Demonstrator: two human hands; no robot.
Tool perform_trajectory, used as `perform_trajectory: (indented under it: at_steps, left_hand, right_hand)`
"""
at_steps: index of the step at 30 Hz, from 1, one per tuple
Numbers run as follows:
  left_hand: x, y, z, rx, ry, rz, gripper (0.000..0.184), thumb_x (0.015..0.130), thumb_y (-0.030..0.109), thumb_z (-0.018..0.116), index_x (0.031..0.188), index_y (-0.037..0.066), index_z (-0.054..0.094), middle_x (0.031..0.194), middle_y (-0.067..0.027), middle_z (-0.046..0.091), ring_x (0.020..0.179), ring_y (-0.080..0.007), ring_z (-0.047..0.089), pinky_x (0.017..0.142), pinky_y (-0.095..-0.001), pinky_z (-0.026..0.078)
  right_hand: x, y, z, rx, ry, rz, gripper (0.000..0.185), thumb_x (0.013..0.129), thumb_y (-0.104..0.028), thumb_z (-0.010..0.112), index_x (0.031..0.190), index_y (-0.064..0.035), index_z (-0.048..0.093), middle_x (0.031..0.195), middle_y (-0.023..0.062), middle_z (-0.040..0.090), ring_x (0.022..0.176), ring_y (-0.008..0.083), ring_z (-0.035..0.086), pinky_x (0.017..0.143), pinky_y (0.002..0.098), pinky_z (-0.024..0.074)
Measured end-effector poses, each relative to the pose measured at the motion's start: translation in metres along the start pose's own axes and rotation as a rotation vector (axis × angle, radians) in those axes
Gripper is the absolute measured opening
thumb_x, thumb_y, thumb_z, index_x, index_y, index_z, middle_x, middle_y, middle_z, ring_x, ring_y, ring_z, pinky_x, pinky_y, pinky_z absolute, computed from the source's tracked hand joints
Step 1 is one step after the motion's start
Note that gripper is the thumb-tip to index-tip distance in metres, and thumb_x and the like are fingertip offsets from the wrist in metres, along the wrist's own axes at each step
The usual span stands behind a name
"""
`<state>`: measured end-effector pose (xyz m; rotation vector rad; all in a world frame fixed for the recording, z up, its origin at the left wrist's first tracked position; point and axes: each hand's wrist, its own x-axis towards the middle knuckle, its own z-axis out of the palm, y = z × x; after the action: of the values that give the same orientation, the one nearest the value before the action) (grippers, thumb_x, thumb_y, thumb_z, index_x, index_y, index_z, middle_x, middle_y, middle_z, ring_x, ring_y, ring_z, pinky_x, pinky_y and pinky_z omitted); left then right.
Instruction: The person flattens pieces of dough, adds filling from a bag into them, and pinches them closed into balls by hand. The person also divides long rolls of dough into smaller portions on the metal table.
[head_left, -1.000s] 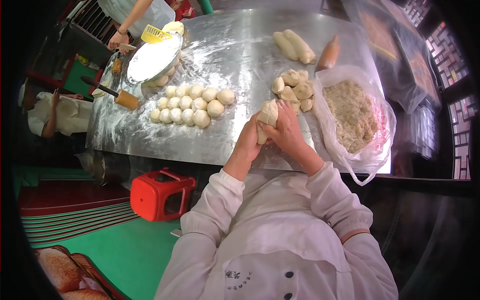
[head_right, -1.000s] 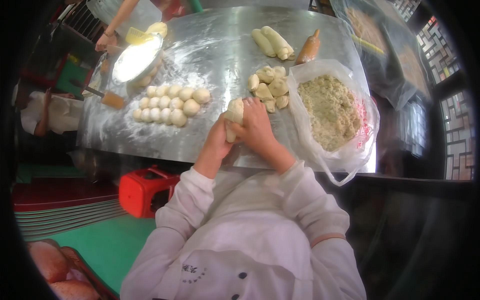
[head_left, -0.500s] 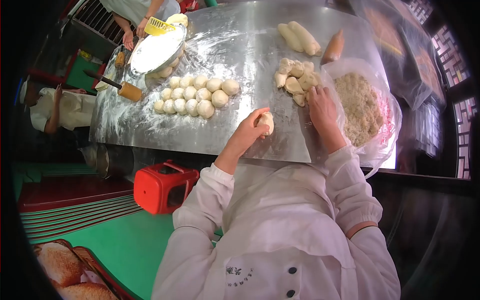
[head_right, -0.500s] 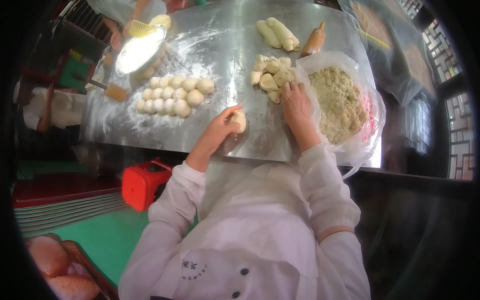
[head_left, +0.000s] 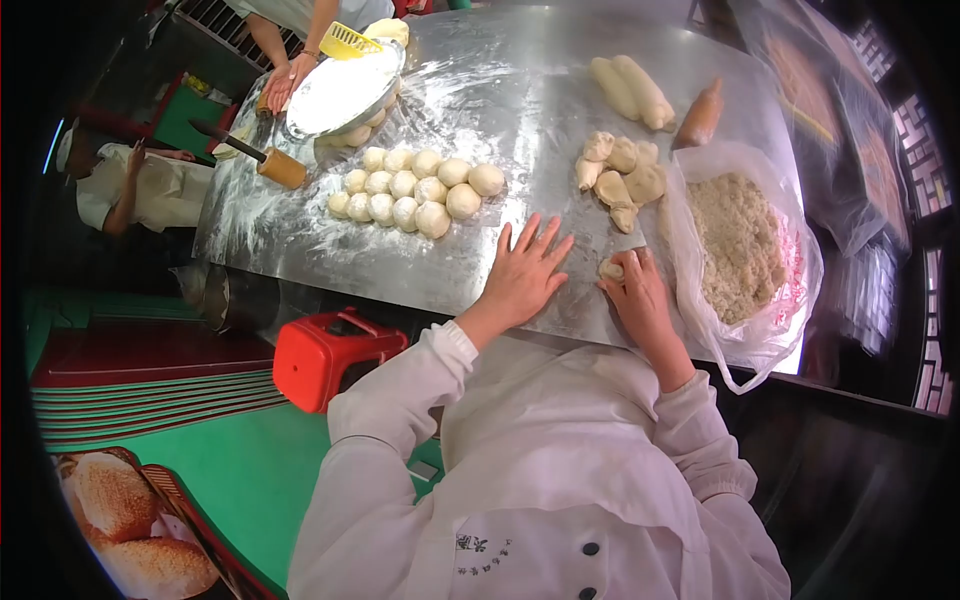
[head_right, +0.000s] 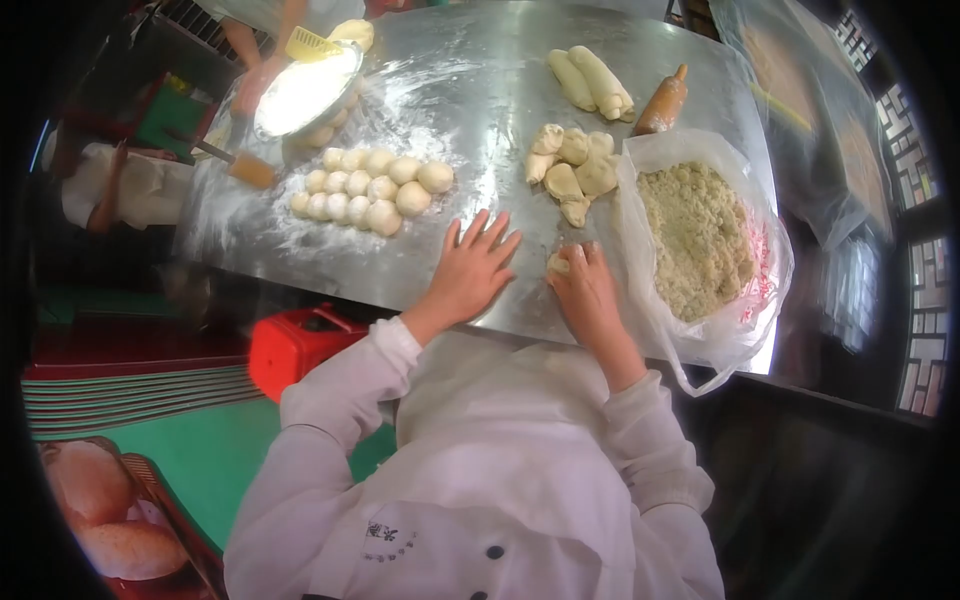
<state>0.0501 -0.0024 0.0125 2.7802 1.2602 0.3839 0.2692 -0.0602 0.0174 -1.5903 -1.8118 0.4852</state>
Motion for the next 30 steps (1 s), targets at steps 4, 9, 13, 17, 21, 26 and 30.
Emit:
perform_trajectory:
  at_steps: [4,9,13,17,21,26,30]
  left_hand:
    - [0.031,-0.015,0.019,-0.057,0.042,-0.002,0.052,0.098,0.037,0.057,0.144,0.013,0.052,0.156,-0.0141,0.039,0.146,-0.0362,0.03,0.117,-0.0599,0.019]
    - [0.021,-0.033,0.02,-0.523,0.038,-0.07,0.055,0.096,0.037,0.059,0.141,0.006,0.053,0.143,-0.0179,0.05,0.136,-0.0346,0.042,0.111,-0.0518,0.033]
    - [-0.009,-0.036,-0.017,-0.127,-0.11,-0.156,0.046,0.089,0.032,0.067,0.124,0.003,0.061,0.119,-0.0147,0.057,0.115,-0.0314,0.052,0.095,-0.047,0.042]
    - [-0.014,-0.027,-0.018,-0.388,0.17,-0.249,0.025,0.081,0.019,0.076,0.095,0.006,0.06,0.102,-0.0104,0.059,0.1,-0.0292,0.057,0.085,-0.0455,0.044]
    - [-0.005,-0.003,-0.023,-1.768,0.145,-0.677,0.033,0.091,0.019,0.071,0.109,0.001,0.049,0.1,-0.0144,0.068,0.097,-0.0222,0.068,0.085,-0.0403,0.056]
    - [0.012,0.026,-0.014,-2.016,0.154,-0.61,0.058,0.095,0.025,0.071,0.14,-0.002,0.044,0.12,-0.0107,0.059,0.113,-0.0144,0.058,0.091,-0.0251,0.05]
    - [0.017,0.043,-0.032,-1.672,0.039,-0.481,0.046,0.095,0.022,0.07,0.131,-0.001,0.053,0.113,-0.0085,0.062,0.103,-0.0126,0.061,0.086,-0.0252,0.052]
  right_hand:
    - [0.0,0.0,0.0,0.037,0.011,0.028,0.034,0.083,-0.01,0.071,0.114,-0.0014,0.061,0.111,0.0213,0.056,0.098,0.0411,0.059,0.082,0.0458,0.0492]
    - [-0.003,0.0,-0.013,0.075,-0.057,0.082,0.041,0.083,-0.007,0.069,0.123,-0.0003,0.063,0.116,0.022,0.057,0.103,0.0395,0.06,0.085,0.0439,0.05]
    - [0.004,0.002,0.0,0.023,-0.058,-0.02,0.039,0.082,-0.004,0.067,0.122,-0.0038,0.063,0.114,0.021,0.058,0.102,0.0393,0.061,0.084,0.0437,0.0503]
    - [-0.001,0.002,-0.006,0.032,-0.045,0.028,0.022,0.082,-0.002,0.067,0.104,-0.0032,0.062,0.111,0.0193,0.059,0.099,0.0395,0.061,0.079,0.0459,0.0494]
    - [0.01,-0.025,-0.014,0.17,-0.022,0.008,0.023,0.084,-0.005,0.067,0.105,-0.0037,0.059,0.104,0.0193,0.061,0.092,0.0396,0.062,0.075,0.0455,0.0497]
    - [0.018,-0.045,-0.003,0.219,0.006,-0.07,0.024,0.085,-0.004,0.065,0.107,-0.0035,0.056,0.098,0.0193,0.062,0.084,0.0403,0.062,0.072,0.0447,0.0502]
    - [0.015,-0.039,0.003,0.089,0.055,-0.109,0.024,0.085,0.0,0.063,0.109,-0.0036,0.058,0.099,0.0183,0.061,0.086,0.0393,0.062,0.074,0.0438,0.051]
